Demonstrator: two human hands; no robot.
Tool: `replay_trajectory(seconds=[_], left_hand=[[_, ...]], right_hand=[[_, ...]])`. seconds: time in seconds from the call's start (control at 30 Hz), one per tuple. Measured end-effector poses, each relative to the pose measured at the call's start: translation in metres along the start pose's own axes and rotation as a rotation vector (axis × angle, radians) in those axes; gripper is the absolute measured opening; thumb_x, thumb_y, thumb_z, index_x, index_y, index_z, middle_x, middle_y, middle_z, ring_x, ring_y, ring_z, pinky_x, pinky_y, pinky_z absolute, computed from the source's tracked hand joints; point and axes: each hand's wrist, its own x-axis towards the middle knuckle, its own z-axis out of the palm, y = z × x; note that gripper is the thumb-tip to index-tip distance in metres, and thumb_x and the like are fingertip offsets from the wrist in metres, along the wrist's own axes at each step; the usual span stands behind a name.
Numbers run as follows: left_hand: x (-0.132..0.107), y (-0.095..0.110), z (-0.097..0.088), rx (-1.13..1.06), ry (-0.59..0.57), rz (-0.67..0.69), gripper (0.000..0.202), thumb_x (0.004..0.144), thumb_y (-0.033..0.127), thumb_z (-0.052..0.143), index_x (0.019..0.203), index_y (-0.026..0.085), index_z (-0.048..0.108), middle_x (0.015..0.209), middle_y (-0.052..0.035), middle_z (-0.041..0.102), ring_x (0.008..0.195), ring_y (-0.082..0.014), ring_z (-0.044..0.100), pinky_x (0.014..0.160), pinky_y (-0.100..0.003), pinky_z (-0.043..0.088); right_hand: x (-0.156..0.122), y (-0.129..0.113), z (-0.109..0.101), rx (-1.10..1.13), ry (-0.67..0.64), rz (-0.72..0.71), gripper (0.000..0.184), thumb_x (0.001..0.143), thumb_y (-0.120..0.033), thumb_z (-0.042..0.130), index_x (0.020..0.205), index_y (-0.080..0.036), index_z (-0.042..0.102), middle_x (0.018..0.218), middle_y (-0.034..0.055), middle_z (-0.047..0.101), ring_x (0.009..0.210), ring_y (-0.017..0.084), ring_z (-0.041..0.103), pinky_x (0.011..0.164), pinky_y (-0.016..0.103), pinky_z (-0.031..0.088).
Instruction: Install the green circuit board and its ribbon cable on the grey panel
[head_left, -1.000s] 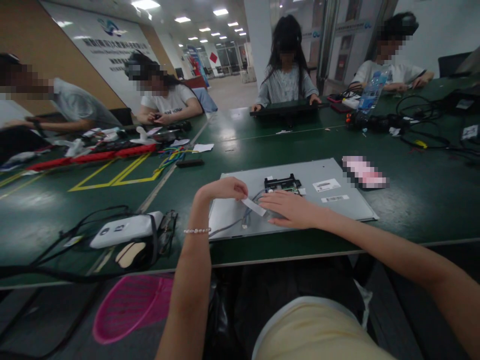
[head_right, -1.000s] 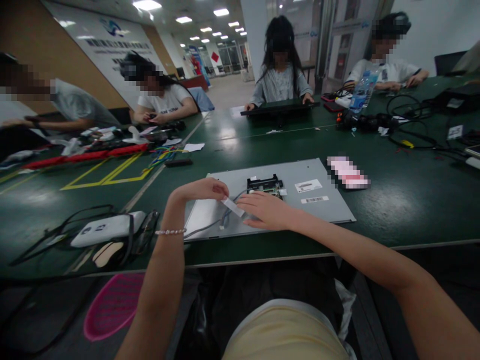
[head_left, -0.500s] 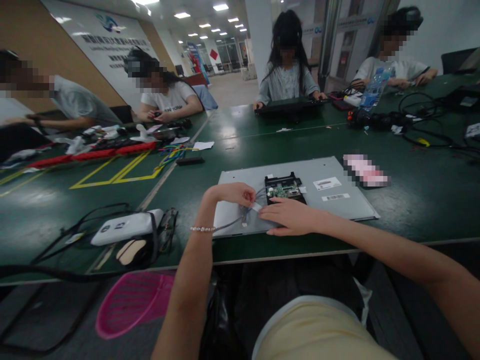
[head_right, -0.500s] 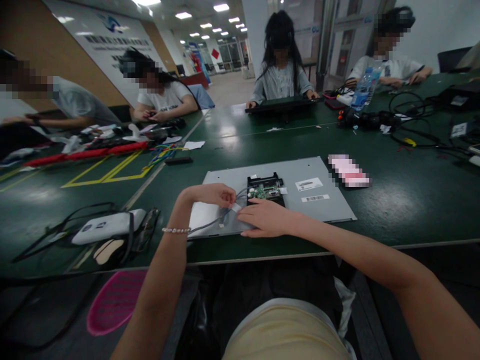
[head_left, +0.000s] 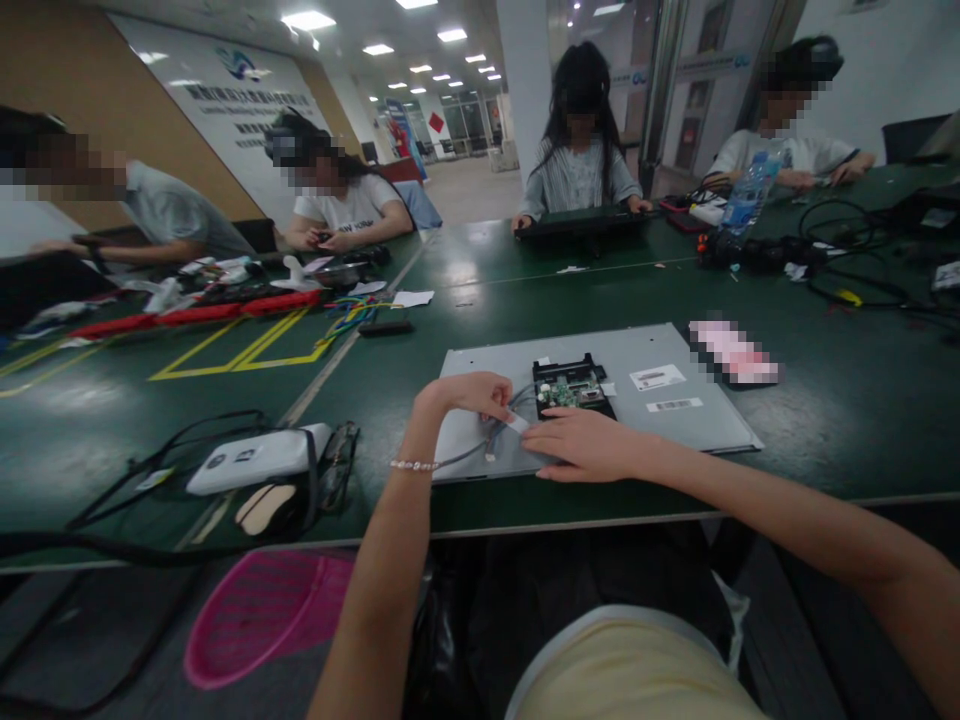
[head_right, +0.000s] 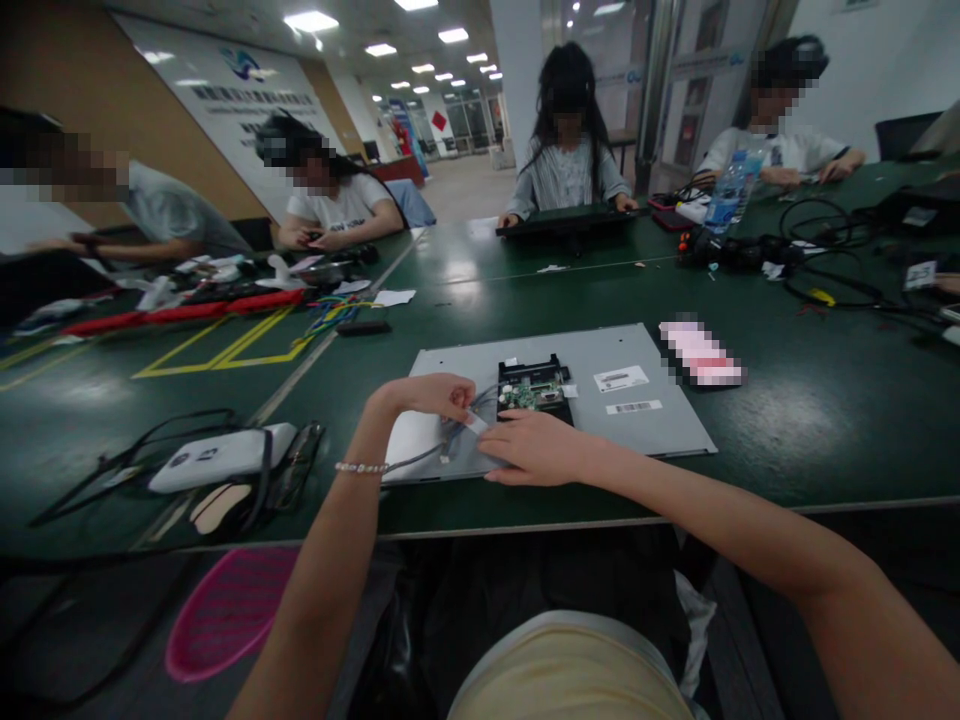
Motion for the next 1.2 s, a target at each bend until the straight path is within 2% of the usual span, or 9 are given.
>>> replay_trajectory(seconds=[0.33, 0.9, 1.2], left_hand=[[-0.005, 0.007, -0.001, -0.013, -0.004, -0.008, 0.040, 0.066, 0.053, 0.070, 0.074, 0.018, 0.051, 0.058, 0.0034, 0.056, 0.057, -0.0127, 0.053, 0.054, -0.022, 0.036], [-0.011, 0.005, -0.001, -0.076, 0.001, -0.030, 0.040, 0.065, 0.053, 0.070, 0.073, 0.019, 0.050, 0.056, 0.0040, 0.054, 0.054, -0.0137, 0.054, 0.050, -0.023, 0.036], [-0.011, 0.000, 0.000, -0.079, 0.002, -0.014, 0.037, 0.065, 0.049, 0.071, 0.073, 0.018, 0.051, 0.057, 0.0046, 0.054, 0.055, -0.0122, 0.053, 0.053, -0.022, 0.036]], right_hand=[[0.001, -0.001, -0.003, 0.013, -0.008, -0.005, 0.036, 0.095, -0.034, 0.044, 0.121, -0.013, 0.057, 0.123, 0.0126, 0.063, 0.112, 0.022, 0.058, 0.104, 0.042, 0.037], [0.001, -0.005, -0.004, 0.015, 0.010, -0.016, 0.033, 0.094, -0.032, 0.046, 0.120, -0.015, 0.059, 0.126, 0.0119, 0.060, 0.110, 0.021, 0.058, 0.093, 0.035, 0.046], [0.000, -0.008, -0.006, 0.024, -0.007, -0.001, 0.034, 0.094, -0.032, 0.046, 0.121, -0.016, 0.058, 0.131, 0.0111, 0.058, 0.113, 0.022, 0.057, 0.095, 0.036, 0.046]])
